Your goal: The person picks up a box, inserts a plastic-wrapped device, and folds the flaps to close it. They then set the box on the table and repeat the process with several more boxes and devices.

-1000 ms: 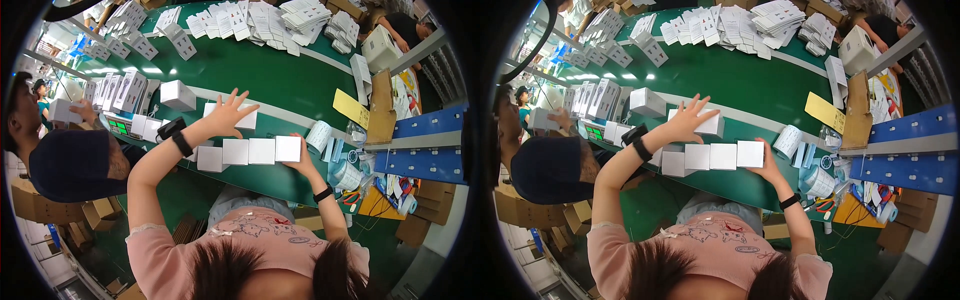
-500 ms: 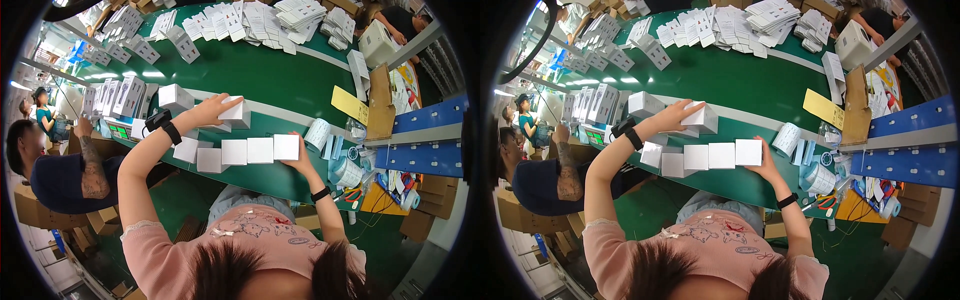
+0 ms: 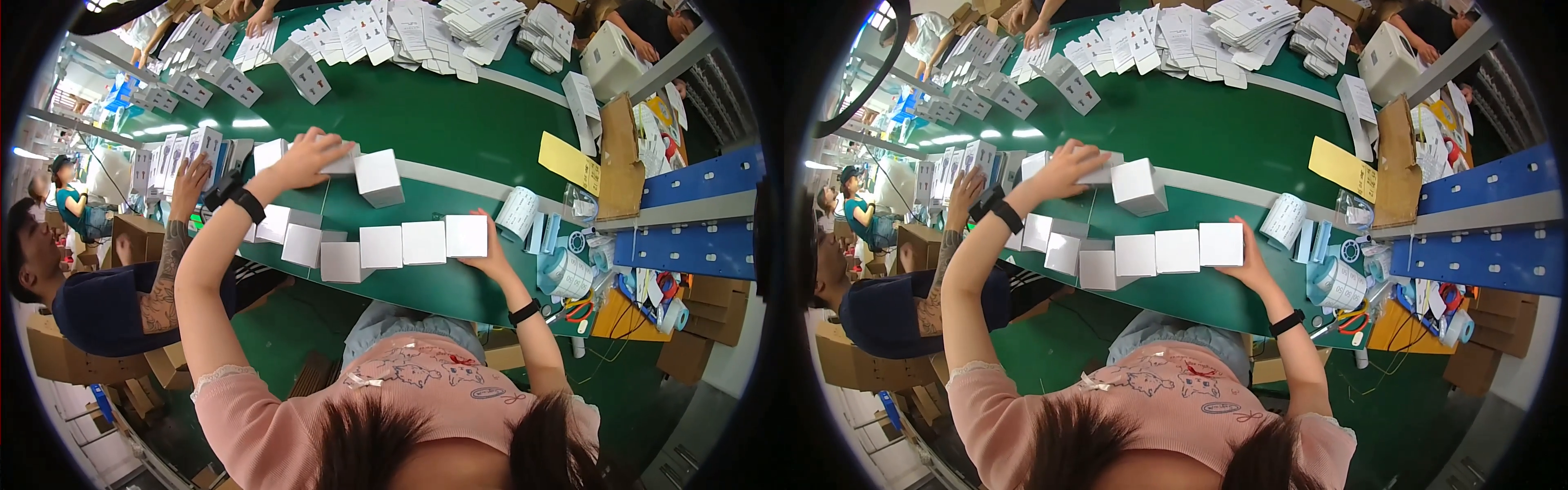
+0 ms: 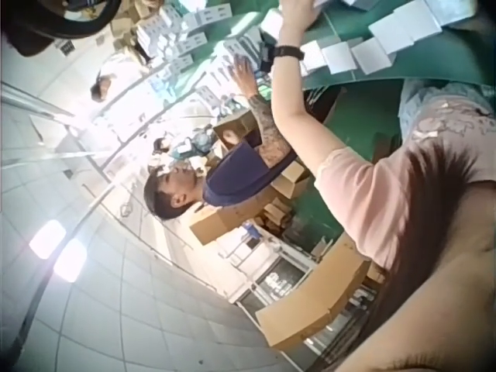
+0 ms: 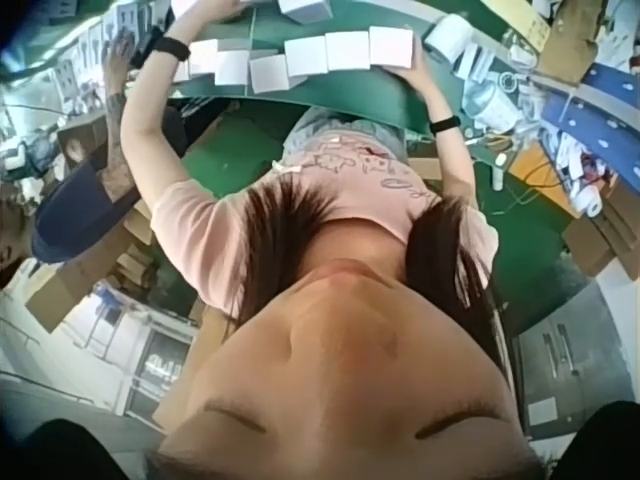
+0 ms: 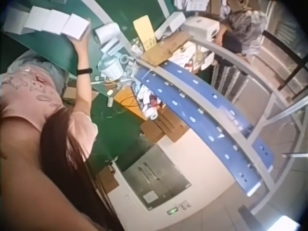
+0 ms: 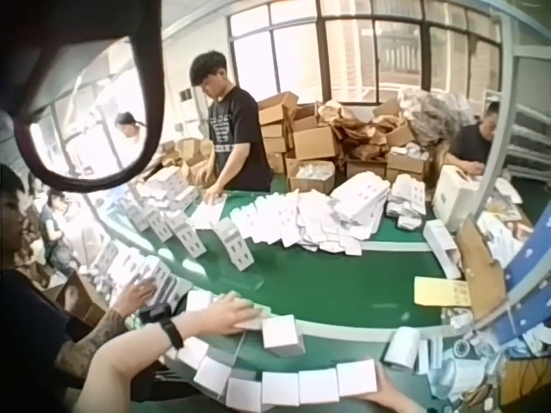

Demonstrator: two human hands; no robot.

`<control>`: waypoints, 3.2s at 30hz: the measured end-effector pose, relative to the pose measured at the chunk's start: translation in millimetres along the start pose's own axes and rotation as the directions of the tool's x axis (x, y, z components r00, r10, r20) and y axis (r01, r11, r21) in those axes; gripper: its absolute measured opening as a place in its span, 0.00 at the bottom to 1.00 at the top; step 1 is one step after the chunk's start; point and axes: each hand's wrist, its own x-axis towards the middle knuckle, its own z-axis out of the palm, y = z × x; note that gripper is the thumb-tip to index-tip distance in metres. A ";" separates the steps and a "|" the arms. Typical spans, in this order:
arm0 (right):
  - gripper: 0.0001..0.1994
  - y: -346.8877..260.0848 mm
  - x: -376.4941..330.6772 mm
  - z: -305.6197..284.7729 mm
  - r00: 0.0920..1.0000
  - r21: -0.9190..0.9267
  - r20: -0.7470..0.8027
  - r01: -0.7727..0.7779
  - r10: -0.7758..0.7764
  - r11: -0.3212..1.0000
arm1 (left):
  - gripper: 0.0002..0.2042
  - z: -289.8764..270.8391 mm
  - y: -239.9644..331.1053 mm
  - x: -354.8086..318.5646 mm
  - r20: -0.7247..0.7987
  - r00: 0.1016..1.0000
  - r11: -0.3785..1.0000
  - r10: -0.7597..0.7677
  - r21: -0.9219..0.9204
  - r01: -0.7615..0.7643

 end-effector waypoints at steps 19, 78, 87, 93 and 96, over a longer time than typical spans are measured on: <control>0.53 -5.6 0.5 1.1 1.000 0.003 0.012 -0.024 0.024 1.000 | 0.45 5.4 62.2 41.9 0.176 0.984 0.977 -0.010 -0.206 0.047; 0.26 -144.2 57.3 -87.7 0.975 -0.337 -0.190 0.047 -0.117 0.940 | 0.07 3.6 -65.8 188.9 -0.334 0.602 0.679 -0.725 -0.488 0.548; 0.38 -170.1 7.8 -75.7 0.931 0.005 -0.253 0.273 -0.263 0.962 | 0.02 -204.0 132.6 61.8 -0.355 0.935 0.848 0.020 -0.489 -0.204; 0.52 -140.7 -87.7 -57.2 0.913 -0.197 0.152 0.403 -0.378 0.894 | 0.05 -184.5 229.4 30.9 -0.278 0.919 0.628 0.281 -0.670 -0.395; 0.51 -106.9 -135.1 -44.5 0.991 0.134 0.054 -0.129 0.123 0.983 | 0.05 -128.3 271.5 29.5 -0.179 0.955 0.614 0.237 -0.734 -0.290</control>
